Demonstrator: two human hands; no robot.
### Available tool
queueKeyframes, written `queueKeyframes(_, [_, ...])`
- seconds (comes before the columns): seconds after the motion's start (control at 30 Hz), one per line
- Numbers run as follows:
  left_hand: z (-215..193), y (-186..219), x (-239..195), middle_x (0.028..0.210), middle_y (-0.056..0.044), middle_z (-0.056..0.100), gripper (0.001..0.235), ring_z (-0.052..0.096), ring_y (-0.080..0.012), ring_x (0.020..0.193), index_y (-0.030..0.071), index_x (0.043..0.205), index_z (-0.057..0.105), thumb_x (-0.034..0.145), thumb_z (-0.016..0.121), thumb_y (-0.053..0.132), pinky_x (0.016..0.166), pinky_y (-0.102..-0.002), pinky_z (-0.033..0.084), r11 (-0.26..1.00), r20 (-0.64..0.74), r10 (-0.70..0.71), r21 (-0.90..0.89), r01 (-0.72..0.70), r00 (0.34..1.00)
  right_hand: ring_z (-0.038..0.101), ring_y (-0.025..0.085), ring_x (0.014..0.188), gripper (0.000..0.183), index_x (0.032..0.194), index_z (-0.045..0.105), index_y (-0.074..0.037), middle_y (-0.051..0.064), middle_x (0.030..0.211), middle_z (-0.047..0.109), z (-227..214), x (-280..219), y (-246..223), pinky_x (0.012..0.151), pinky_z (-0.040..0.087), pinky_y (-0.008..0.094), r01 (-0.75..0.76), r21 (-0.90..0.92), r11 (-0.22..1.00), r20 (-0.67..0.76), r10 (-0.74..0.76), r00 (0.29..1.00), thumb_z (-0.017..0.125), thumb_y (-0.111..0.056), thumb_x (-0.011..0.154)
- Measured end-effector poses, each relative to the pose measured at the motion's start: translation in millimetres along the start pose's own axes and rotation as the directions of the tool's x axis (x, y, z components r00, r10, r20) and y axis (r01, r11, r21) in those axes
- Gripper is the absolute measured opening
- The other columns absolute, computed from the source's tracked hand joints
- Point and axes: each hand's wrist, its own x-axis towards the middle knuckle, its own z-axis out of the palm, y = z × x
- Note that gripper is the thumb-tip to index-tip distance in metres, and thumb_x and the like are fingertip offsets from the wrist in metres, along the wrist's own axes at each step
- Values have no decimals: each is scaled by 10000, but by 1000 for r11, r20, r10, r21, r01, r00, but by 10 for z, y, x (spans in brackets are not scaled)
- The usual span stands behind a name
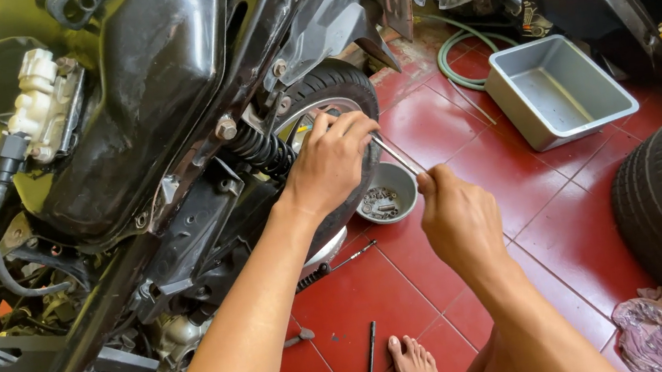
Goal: Disassembling and cleaning components of a motorcycle engine area, including removing a plastic cover and unscrewing parts.
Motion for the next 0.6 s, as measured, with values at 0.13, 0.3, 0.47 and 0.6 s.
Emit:
queueKeyframes(0.13, [35,-23,-5,1134,29,654,227,646,-245,1059,239,1196,640,1054,467,275,764,-388,611,999,-16,-38,24,39,999,713,477,752,413,978,612,-109,201,679,681,157,79,39,734,541,563,77,-61,995,-75,-82,994,381,-420,1121])
queueKeyframes(0.3, [61,11,11,1081,50,679,176,652,-220,1006,242,1072,662,995,509,203,722,-350,608,999,-82,-12,34,15,997,189,20,475,259,870,549,-53,-126,627,165,-46,153,52,407,152,165,-419,846,331,458,-46,888,487,-216,1063])
queueKeyframes(0.47, [-45,73,24,1030,23,682,167,660,-254,979,199,1004,667,964,515,143,700,-376,612,1000,-111,-7,9,8,994,642,379,675,329,1041,653,-172,137,597,593,111,168,59,696,513,470,-5,148,989,43,-1,999,490,-455,1076])
queueKeyframes(0.6, [-69,73,24,1004,49,665,170,654,-237,975,219,980,649,947,502,140,700,-374,616,1000,-120,-23,18,26,993,727,495,784,291,1148,551,-202,210,685,675,93,105,-157,777,563,554,145,-233,961,-46,-160,986,406,-452,1119])
